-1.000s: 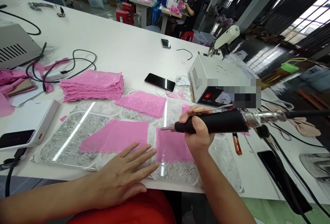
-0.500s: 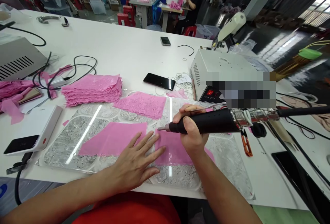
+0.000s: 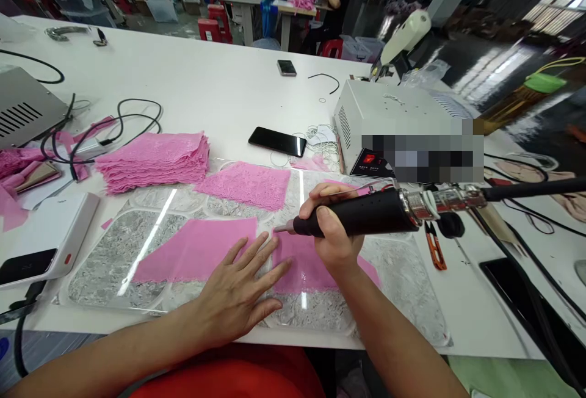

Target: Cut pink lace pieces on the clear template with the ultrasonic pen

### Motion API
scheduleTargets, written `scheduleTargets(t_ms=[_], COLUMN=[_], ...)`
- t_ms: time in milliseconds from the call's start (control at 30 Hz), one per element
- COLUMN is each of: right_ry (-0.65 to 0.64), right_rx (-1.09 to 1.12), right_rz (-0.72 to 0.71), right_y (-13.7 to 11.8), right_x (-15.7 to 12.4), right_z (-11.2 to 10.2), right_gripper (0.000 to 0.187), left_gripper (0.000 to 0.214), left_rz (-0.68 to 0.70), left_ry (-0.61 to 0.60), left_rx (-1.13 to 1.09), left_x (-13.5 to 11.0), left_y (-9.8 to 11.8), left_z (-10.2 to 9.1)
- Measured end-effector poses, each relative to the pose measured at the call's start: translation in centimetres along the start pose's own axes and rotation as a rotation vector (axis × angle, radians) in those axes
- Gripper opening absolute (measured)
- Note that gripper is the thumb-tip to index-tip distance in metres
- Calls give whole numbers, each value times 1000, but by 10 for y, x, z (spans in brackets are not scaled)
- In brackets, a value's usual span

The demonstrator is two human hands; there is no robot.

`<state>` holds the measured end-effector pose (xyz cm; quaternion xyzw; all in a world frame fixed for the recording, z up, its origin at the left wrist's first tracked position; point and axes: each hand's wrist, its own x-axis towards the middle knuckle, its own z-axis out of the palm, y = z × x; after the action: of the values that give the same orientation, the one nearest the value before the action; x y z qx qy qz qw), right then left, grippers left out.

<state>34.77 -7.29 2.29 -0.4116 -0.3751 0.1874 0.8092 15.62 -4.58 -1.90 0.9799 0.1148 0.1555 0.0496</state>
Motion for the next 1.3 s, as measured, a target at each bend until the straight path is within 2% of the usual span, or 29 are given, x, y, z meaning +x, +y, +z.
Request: scheduleTargets(t_ms=[667,833,967,1067,1167,1300], right_ry=[-52,1,166,260,342,398], right_rx=[-10,-33,-63,-110,-135,-133], right_rz=[18,-6,-120,-130,-120,-149], right_y=[1,-9,-33,-46,-47,-40], right_x=[-1,8,23,25,20,14], right_z=[3,2,-22,-48,-70,-81], right_gripper=[10,10,8,10,10,9], left_gripper=[54,51,48,48,51,56], left_rz=[2,29,34,35,55,96], left_ry=[10,67,112,127,116,98], left_rx=[14,41,48,47,75,120], left_x=[0,1,2,1,1,1], left_y=[-2,-5,-7,-10,-12,-15], left_z=[1,1,3,6,8,7])
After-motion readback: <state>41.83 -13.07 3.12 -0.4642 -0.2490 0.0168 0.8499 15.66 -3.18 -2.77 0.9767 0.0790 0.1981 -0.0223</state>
